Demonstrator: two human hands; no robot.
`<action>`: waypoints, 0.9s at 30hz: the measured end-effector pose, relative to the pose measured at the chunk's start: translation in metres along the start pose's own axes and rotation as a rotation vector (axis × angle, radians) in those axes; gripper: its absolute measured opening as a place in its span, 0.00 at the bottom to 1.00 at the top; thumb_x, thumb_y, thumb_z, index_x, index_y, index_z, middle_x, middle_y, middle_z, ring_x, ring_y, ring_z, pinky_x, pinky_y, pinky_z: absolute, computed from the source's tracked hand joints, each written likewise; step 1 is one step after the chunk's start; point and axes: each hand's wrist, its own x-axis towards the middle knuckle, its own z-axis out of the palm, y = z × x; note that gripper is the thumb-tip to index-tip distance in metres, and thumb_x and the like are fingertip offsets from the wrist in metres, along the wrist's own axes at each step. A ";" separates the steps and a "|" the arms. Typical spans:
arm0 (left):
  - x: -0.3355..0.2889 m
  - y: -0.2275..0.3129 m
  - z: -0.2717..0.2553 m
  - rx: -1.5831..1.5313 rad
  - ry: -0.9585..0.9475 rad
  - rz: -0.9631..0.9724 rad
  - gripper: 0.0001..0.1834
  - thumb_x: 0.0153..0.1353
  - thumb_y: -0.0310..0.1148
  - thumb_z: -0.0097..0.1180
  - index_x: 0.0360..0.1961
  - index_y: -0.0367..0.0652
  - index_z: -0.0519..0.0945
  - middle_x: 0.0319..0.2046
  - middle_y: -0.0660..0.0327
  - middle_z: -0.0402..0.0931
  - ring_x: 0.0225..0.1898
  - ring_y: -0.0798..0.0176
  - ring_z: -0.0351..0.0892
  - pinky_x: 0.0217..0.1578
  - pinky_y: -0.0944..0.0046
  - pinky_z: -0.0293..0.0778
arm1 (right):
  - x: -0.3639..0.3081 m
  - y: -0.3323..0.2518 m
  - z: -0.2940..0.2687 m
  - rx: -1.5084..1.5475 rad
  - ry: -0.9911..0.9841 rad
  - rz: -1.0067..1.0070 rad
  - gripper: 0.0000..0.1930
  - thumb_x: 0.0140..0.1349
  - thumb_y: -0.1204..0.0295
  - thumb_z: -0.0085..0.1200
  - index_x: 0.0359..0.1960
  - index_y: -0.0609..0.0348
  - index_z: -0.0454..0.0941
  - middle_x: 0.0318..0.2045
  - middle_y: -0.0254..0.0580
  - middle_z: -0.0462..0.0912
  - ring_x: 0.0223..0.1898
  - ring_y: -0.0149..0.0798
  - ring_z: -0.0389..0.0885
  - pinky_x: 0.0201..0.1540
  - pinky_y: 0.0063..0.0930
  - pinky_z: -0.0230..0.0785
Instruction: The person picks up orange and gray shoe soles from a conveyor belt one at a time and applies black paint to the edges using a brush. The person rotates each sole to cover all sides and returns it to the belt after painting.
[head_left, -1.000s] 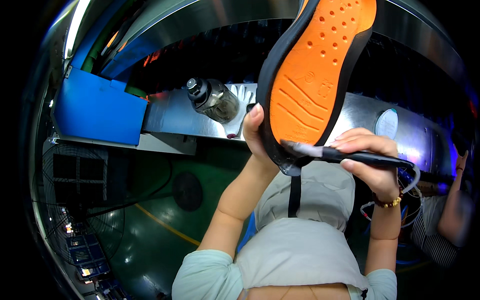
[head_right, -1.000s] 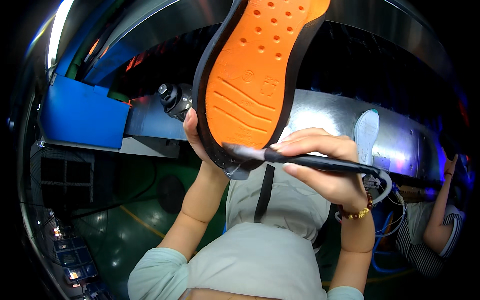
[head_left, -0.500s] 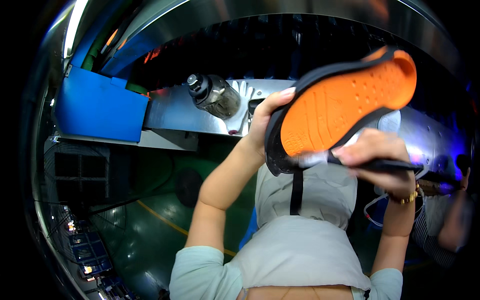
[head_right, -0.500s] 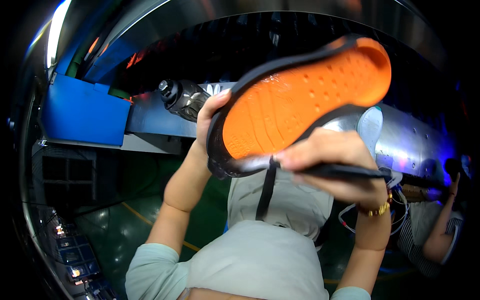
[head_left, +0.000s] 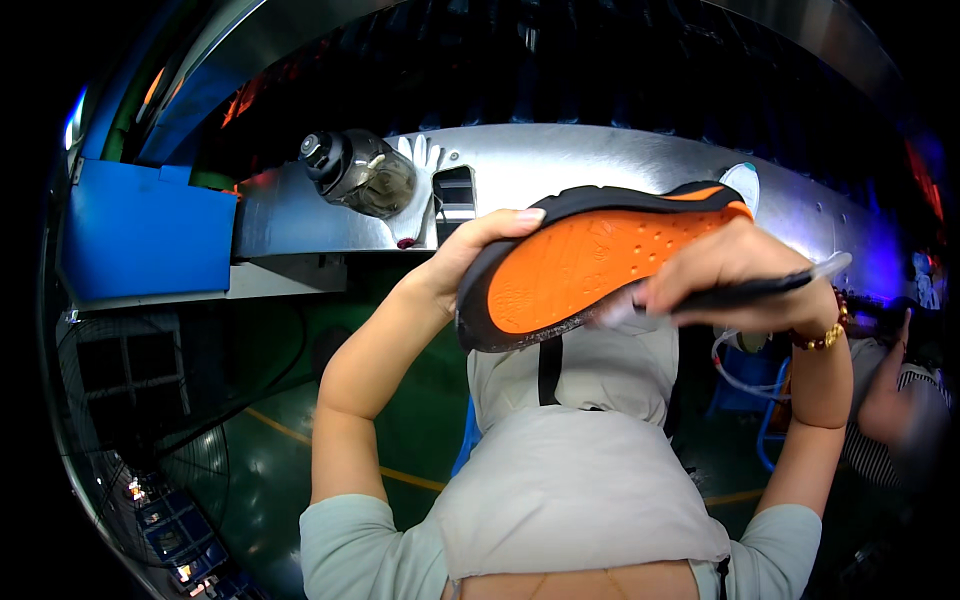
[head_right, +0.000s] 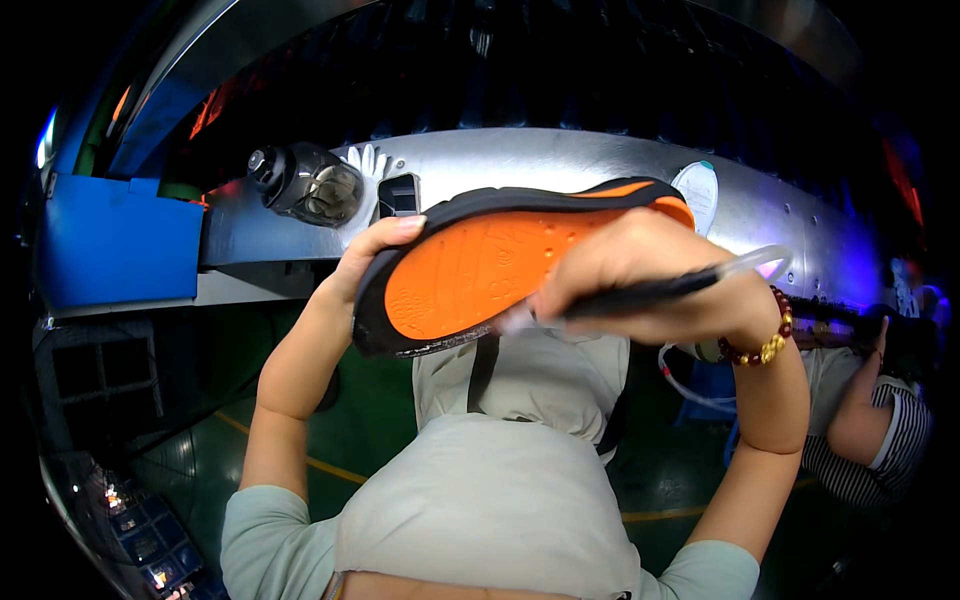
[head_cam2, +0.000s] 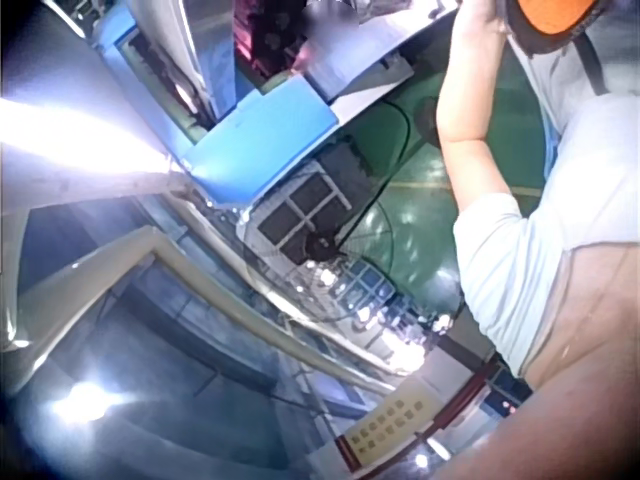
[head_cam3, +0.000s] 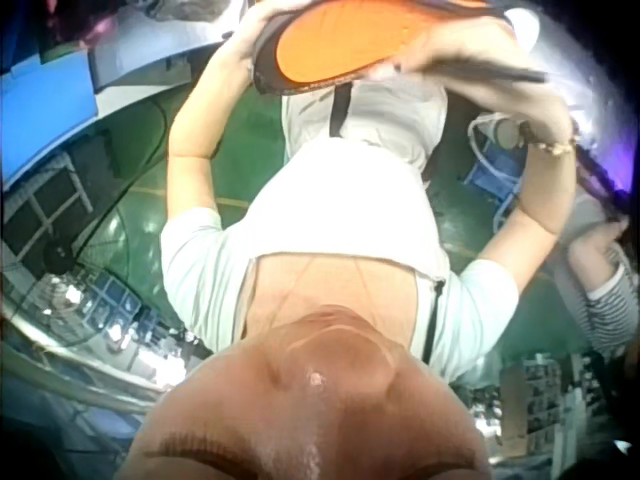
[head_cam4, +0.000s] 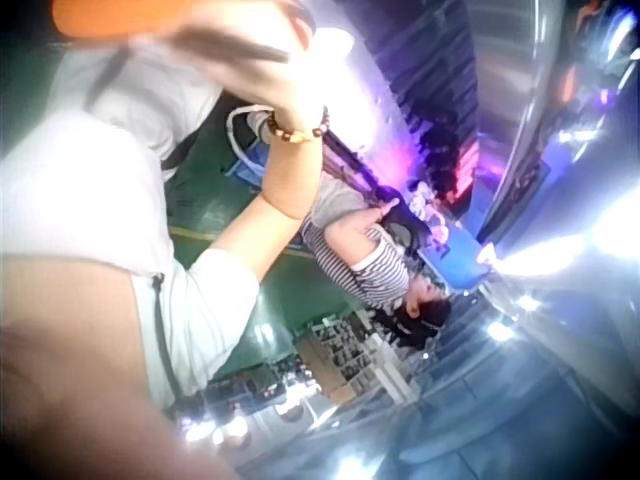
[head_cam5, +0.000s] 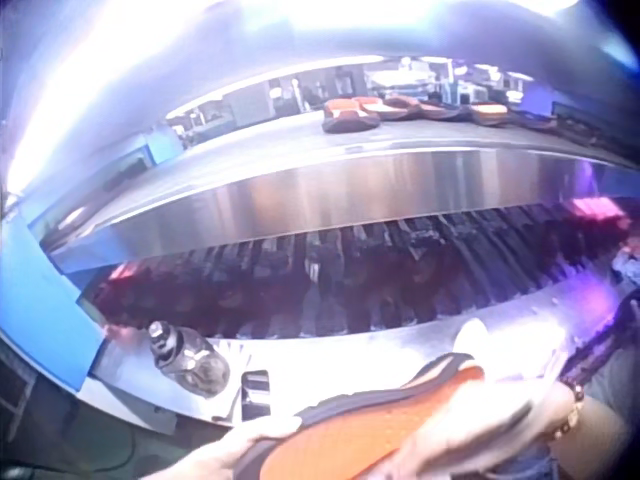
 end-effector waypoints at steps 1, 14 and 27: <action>0.000 -0.001 0.003 -0.061 0.000 0.016 0.25 0.55 0.38 0.46 0.49 0.30 0.65 0.41 0.48 0.72 0.37 0.61 0.77 0.37 0.65 0.75 | -0.002 0.006 0.000 0.030 0.136 0.017 0.09 0.42 0.81 0.56 0.29 0.65 0.76 0.29 0.45 0.80 0.31 0.41 0.79 0.37 0.26 0.71; -0.022 -0.005 -0.047 -0.132 0.037 0.109 0.28 0.50 0.43 0.48 0.49 0.33 0.68 0.45 0.48 0.70 0.43 0.55 0.73 0.46 0.61 0.68 | -0.016 -0.003 -0.001 -0.018 0.099 0.024 0.07 0.43 0.79 0.59 0.27 0.63 0.77 0.29 0.43 0.81 0.33 0.39 0.80 0.37 0.25 0.72; 0.078 -0.044 -0.016 -0.219 -0.178 0.282 0.56 0.40 0.78 0.15 0.59 0.42 0.54 0.50 0.48 0.63 0.48 0.46 0.67 0.45 0.43 0.66 | 0.023 0.041 0.016 0.374 0.886 0.375 0.09 0.48 0.76 0.57 0.32 0.64 0.79 0.22 0.36 0.80 0.18 0.19 0.72 0.17 0.08 0.61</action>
